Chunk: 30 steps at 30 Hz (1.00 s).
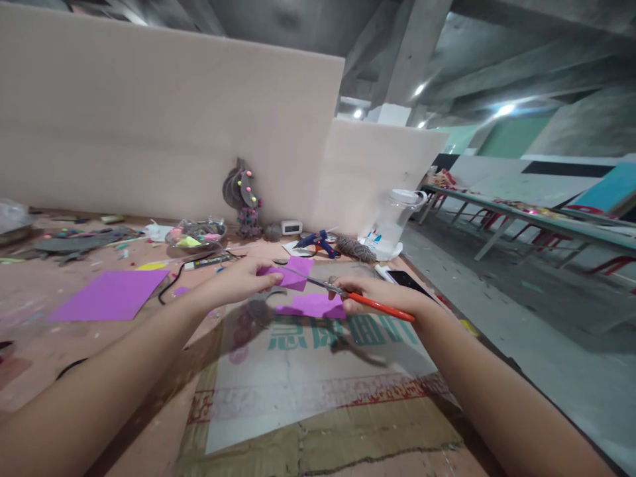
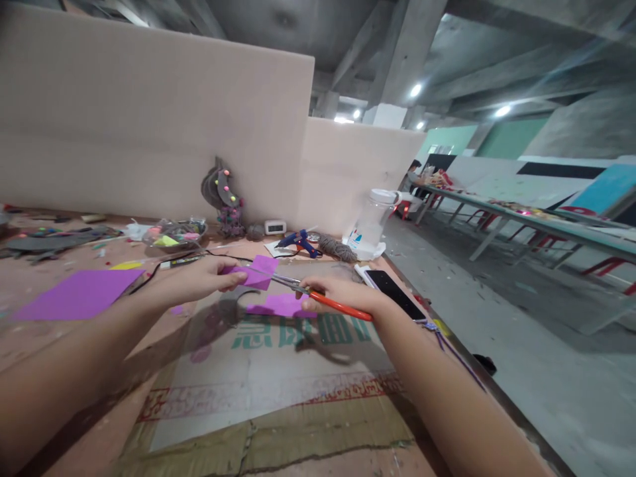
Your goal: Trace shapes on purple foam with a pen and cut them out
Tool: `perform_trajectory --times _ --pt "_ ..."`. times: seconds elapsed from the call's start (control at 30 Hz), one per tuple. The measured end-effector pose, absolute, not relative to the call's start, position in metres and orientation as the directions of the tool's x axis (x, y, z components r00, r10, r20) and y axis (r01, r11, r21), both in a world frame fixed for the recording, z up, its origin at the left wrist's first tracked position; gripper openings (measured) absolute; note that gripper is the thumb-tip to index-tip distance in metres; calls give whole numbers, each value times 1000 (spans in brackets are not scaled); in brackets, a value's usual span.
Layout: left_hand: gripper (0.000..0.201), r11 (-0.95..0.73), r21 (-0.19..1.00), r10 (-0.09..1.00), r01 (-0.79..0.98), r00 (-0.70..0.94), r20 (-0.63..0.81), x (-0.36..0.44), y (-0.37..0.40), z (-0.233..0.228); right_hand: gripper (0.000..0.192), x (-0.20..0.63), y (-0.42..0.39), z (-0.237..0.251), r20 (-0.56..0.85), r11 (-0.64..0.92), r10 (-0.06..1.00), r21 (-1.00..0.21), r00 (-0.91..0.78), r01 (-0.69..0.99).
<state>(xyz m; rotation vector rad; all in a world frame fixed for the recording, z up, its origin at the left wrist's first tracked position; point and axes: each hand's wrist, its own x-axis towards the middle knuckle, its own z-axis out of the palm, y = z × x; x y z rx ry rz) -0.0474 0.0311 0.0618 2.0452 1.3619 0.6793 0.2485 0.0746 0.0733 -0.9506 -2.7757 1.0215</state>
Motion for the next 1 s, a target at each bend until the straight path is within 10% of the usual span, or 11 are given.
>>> perform_trajectory --times 1.0 --pt "48 -269 728 942 631 328 65 -59 45 46 47 242 72 62 -259 575 604 -513 -754 637"
